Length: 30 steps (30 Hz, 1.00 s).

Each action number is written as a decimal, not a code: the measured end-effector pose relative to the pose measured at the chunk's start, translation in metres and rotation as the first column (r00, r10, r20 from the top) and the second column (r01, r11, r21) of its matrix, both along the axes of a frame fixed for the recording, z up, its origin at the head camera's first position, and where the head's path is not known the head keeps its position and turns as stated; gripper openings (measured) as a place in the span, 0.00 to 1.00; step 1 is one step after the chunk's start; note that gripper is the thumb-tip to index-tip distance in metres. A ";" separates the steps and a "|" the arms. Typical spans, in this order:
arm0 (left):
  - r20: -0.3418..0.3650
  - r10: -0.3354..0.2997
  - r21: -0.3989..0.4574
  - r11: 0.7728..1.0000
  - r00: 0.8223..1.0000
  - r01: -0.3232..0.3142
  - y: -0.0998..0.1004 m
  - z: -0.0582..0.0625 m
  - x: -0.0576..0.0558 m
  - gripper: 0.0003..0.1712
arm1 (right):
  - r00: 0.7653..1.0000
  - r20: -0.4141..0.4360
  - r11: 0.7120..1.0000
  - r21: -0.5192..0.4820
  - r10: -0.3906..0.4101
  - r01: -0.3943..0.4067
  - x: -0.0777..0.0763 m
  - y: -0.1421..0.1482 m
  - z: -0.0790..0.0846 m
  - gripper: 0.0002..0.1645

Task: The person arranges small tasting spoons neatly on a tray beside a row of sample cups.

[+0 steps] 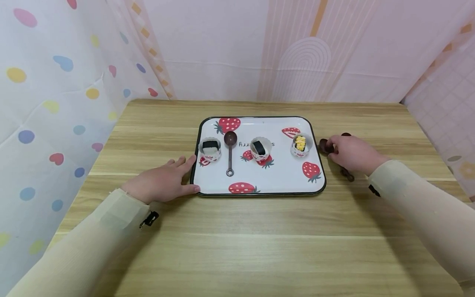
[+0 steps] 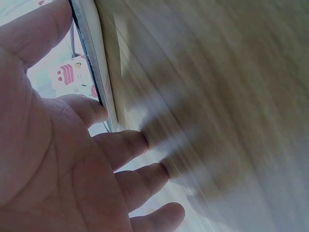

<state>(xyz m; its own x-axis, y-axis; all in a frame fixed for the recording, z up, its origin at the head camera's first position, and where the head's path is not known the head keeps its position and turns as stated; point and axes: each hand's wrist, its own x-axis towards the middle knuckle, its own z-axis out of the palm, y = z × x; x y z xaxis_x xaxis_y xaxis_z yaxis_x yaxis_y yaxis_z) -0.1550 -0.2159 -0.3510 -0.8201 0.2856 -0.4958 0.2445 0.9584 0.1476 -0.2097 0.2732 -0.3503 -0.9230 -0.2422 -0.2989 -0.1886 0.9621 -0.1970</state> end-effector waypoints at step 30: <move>0.013 0.022 0.013 1.000 1.000 -0.022 -0.003 -0.003 0.001 0.61 | 0.999 -0.020 0.997 -0.061 -0.043 0.042 0.003 -0.003 -0.006 0.21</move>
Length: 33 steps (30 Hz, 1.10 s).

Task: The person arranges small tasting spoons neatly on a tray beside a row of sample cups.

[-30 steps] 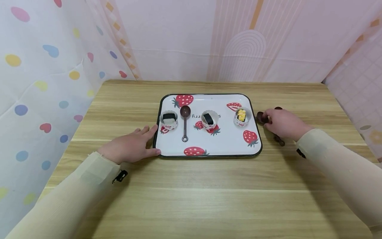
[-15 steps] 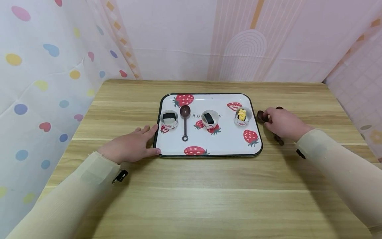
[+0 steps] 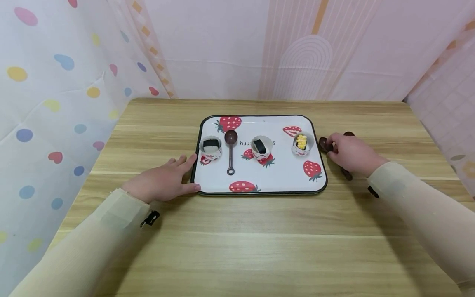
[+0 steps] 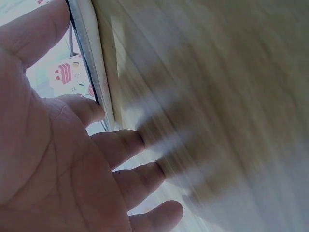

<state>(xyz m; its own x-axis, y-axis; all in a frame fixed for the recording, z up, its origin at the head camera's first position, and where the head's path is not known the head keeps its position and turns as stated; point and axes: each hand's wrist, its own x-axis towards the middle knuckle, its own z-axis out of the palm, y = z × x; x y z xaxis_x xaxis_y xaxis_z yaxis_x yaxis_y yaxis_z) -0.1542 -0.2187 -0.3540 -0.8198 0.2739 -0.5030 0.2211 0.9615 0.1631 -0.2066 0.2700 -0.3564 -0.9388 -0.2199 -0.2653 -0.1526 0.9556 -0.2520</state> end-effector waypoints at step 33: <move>-0.015 -0.012 0.004 1.000 1.000 0.012 0.001 -0.001 -0.001 0.61 | 0.992 -0.066 0.963 -0.255 -0.107 0.087 0.008 -0.012 0.008 0.16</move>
<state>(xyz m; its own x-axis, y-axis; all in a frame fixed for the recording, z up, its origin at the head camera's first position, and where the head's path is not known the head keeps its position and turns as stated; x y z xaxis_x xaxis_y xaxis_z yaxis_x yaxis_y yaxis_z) -0.1551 -0.2176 -0.3552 -0.8240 0.2857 -0.4893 0.2354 0.9581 0.1631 -0.1984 0.2578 -0.3484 -0.9746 -0.1765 -0.1378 -0.0910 0.8744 -0.4765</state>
